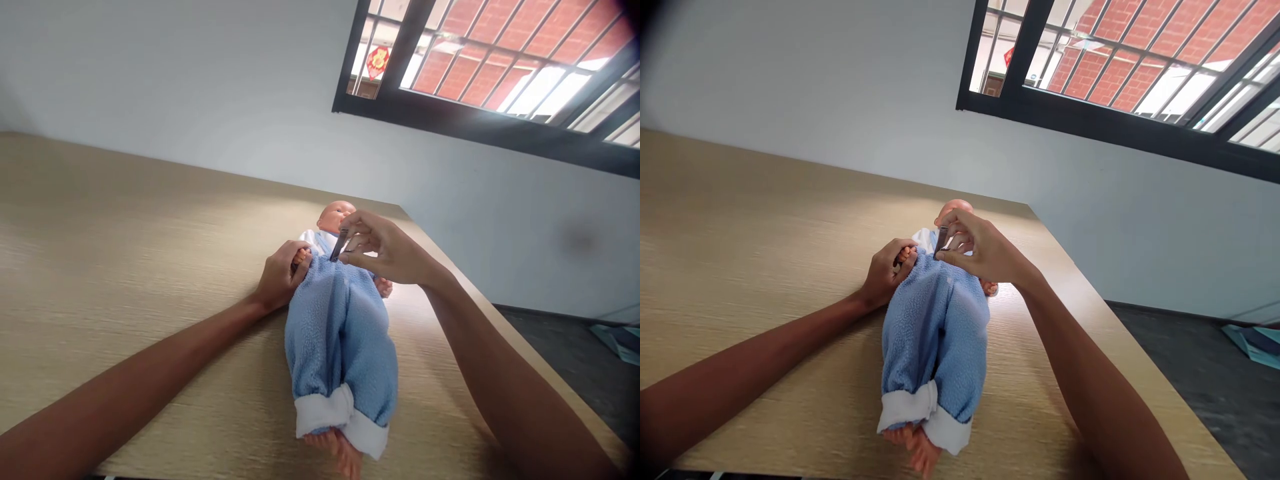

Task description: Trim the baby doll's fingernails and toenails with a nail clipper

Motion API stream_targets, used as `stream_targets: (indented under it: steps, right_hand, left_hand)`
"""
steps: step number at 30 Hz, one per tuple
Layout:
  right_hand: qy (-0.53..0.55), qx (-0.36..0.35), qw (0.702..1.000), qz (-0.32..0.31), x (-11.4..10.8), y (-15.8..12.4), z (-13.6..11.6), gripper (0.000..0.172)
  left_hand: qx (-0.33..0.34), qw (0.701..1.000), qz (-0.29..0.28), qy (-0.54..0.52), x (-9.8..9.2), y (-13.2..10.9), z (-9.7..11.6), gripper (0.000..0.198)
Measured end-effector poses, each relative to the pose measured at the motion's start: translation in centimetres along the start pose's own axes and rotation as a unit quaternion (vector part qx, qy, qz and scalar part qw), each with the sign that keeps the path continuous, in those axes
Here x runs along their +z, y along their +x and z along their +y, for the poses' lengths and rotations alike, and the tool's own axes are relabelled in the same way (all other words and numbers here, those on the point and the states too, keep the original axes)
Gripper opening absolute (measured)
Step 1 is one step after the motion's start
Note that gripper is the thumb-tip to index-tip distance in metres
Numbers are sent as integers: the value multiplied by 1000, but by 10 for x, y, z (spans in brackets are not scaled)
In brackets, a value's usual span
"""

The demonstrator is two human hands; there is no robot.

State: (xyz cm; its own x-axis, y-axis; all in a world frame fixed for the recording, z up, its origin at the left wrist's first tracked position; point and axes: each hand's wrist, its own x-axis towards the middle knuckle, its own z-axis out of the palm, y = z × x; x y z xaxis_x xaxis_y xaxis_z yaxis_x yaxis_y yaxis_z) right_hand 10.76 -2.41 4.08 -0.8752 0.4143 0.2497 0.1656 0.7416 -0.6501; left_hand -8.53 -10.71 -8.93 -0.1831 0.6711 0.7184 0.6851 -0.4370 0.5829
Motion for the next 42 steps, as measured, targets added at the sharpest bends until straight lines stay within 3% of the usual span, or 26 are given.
stream_targets:
  steps: [4,7,10,19,31,42]
  right_hand:
    - [-32,-74,997,-5,15,-1,-8,38]
    - [-140,-119,983,4,27,-2,-8,35]
    - [-233,-128,964,13,35,-5,-2,34]
    - [-302,-167,938,34,52,-10,24,37]
    - [-398,-304,864,52,53,-8,27,12]
    - [-462,-347,813,68,52,-8,15,19]
  left_hand:
    - [3,1000,-4,-2,0,0,0,21]
    - [4,1000,-5,-4,0,-1,-1,20]
    - [6,1000,-4,-5,1,-1,-1,22]
    - [7,1000,23,-16,2,-2,-6,26]
    - [19,999,25,-20,0,-3,-4,27]
    - [35,998,43,-27,1,-3,-5,26]
